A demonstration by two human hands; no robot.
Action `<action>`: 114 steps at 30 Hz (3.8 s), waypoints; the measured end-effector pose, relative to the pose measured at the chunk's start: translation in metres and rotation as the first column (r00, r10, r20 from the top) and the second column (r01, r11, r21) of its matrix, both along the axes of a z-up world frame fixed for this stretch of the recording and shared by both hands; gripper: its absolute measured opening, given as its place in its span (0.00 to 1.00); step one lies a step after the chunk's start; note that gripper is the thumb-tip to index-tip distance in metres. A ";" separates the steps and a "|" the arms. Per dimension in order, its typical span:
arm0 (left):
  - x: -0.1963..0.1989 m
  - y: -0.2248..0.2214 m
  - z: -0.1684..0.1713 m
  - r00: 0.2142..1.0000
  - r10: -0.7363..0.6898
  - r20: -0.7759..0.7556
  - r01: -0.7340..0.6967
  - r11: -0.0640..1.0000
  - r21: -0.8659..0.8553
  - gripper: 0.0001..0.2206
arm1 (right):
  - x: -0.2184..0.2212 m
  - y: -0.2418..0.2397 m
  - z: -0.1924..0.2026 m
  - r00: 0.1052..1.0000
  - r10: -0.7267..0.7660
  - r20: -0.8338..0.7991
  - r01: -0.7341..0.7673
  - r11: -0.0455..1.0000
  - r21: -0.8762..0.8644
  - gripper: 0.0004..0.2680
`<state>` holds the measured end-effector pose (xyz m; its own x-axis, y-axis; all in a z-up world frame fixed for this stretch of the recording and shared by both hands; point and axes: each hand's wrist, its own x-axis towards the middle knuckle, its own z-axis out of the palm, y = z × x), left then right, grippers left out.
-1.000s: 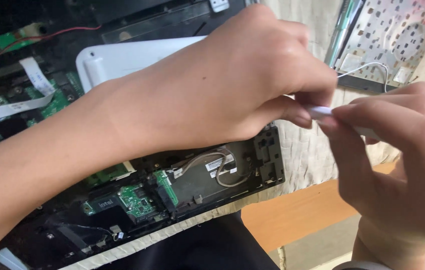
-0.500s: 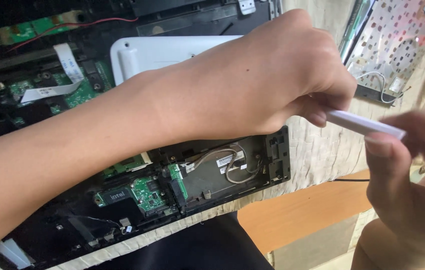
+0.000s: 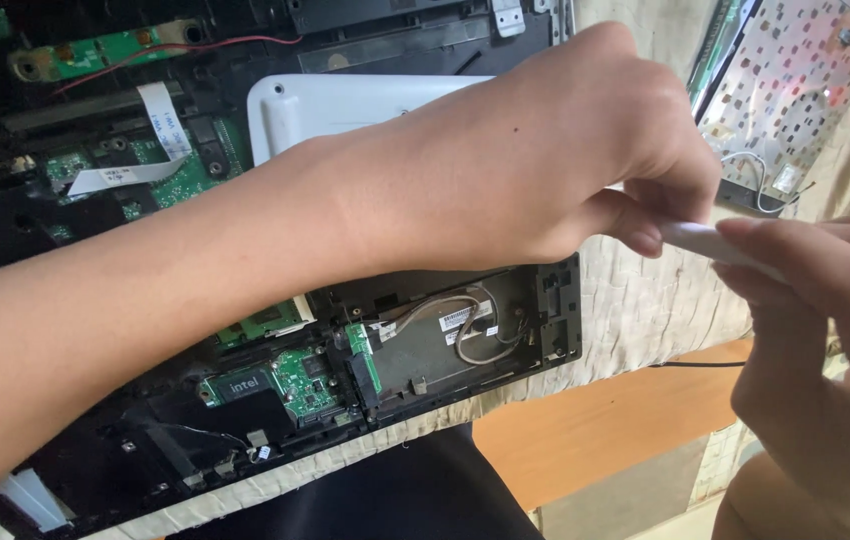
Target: Testing the fitment of internal components and covers within a laptop chassis using a small tool.
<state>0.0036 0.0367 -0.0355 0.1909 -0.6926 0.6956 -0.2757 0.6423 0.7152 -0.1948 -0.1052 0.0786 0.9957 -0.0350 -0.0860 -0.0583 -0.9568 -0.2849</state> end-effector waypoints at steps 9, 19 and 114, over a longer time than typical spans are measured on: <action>-0.004 0.000 0.001 0.998 0.056 -0.017 -0.055 0.997 0.045 0.09 | 0.010 0.023 0.011 0.984 -0.160 -0.077 0.158 0.987 -0.032 0.05; -0.002 0.004 0.000 0.999 -0.025 -0.023 0.025 1.000 0.011 0.12 | 0.017 0.009 0.011 0.994 0.105 -0.041 -0.105 0.994 0.015 0.06; -0.004 0.010 -0.006 0.997 0.053 -0.064 -0.054 0.998 -0.023 0.10 | 0.019 0.036 0.022 0.923 -0.285 -0.260 0.232 0.948 -0.216 0.12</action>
<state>-0.0006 0.0465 -0.0417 0.2711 -0.6628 0.6980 -0.2652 0.6456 0.7161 -0.1760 -0.0691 0.1004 0.8842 -0.3287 -0.3318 -0.3634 -0.9305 -0.0465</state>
